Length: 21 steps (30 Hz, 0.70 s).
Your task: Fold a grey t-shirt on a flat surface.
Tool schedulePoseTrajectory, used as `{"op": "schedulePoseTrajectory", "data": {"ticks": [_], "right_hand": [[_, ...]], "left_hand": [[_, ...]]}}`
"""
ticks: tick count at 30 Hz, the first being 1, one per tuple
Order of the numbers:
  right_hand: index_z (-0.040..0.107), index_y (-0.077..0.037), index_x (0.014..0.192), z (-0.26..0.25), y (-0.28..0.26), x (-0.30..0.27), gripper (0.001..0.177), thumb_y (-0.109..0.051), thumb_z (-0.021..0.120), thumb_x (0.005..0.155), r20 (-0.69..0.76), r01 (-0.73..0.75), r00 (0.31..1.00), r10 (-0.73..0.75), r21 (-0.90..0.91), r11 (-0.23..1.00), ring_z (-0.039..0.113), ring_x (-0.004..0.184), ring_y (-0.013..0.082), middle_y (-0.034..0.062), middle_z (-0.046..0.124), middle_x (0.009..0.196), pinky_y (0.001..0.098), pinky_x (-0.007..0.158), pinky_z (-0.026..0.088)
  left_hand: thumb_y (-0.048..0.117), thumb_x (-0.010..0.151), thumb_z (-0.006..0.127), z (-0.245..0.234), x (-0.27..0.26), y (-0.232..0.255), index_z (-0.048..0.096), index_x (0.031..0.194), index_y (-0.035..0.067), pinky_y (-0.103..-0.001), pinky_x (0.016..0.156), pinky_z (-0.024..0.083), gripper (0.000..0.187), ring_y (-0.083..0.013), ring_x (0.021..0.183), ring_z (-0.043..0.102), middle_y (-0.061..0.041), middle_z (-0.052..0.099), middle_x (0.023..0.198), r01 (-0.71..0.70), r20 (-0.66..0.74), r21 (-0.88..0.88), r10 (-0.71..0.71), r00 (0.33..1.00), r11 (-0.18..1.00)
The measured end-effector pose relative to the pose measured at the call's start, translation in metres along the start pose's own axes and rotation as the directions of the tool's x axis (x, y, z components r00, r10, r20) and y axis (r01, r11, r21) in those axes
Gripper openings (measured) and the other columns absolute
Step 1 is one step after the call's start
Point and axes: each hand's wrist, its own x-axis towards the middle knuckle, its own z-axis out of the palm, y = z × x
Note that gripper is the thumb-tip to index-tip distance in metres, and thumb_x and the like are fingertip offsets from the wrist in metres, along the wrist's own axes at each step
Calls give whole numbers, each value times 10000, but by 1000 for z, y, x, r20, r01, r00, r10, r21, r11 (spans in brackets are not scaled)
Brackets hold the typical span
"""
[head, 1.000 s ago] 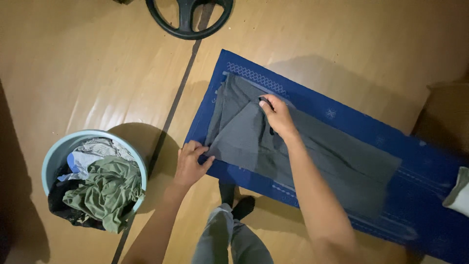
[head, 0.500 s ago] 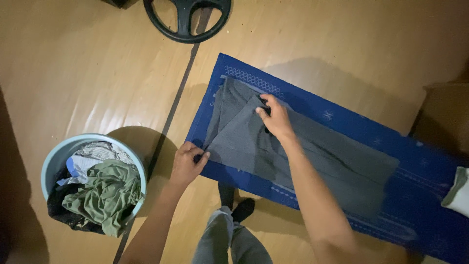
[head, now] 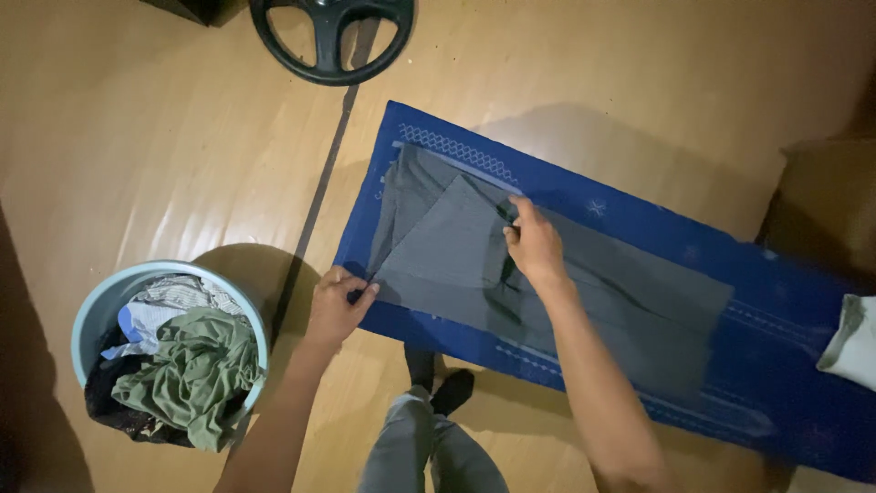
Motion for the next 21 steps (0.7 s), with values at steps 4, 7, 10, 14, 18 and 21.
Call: {"op": "schedulePoseTrajectory", "data": {"ticks": [4,7,10,14,18,21], "right_hand": [[563,-83,1338,1,3,-15,417,-118,671,938,-185,115,974,-129,-82,990,665,1010,367,177,663,1129,476,837,534],[617,-29,1245,2,2,-32,333,-147,681,940,-344,232,896,-280,-175,957,614,1019,373,190,607,1071,470,827,514],[658,-32,1219,2,-6,-46,273,-167,676,983,-383,278,878,-286,-76,957,583,1002,360,179,570,1038,461,851,510],[690,-58,1208,16,6,-48,279,-188,676,962,-316,355,864,-391,-167,920,582,951,355,163,579,1034,466,817,510],[598,-41,1339,26,15,-49,433,-254,684,972,-270,197,941,-205,-57,979,641,875,335,176,610,1034,444,741,537],[483,-56,1424,28,12,-52,577,-266,723,943,-244,68,970,-12,224,972,692,786,281,133,676,976,414,683,565]], "left_hand": [[220,793,846,-4,6,16,744,788,1,-412,643,516,242,-314,728,638,-144,606,791,4,-8,0,-4,1000,1000],[226,826,830,-3,15,27,741,818,3,-417,631,508,240,-321,706,627,-146,607,772,25,-29,18,-24,999,1000],[224,880,789,4,30,37,738,897,21,-419,678,515,211,-316,758,630,-137,624,833,10,-83,37,-7,997,999],[237,865,790,9,48,56,745,1018,37,-443,816,482,256,-338,929,597,-133,622,982,-213,-88,193,233,968,958],[324,772,832,16,47,66,730,911,42,-466,822,429,331,-344,940,565,-125,607,962,-216,-41,341,244,969,915],[343,780,816,23,33,58,722,854,46,-473,823,424,321,-343,908,555,-134,594,925,-154,-60,432,199,978,889]]}}
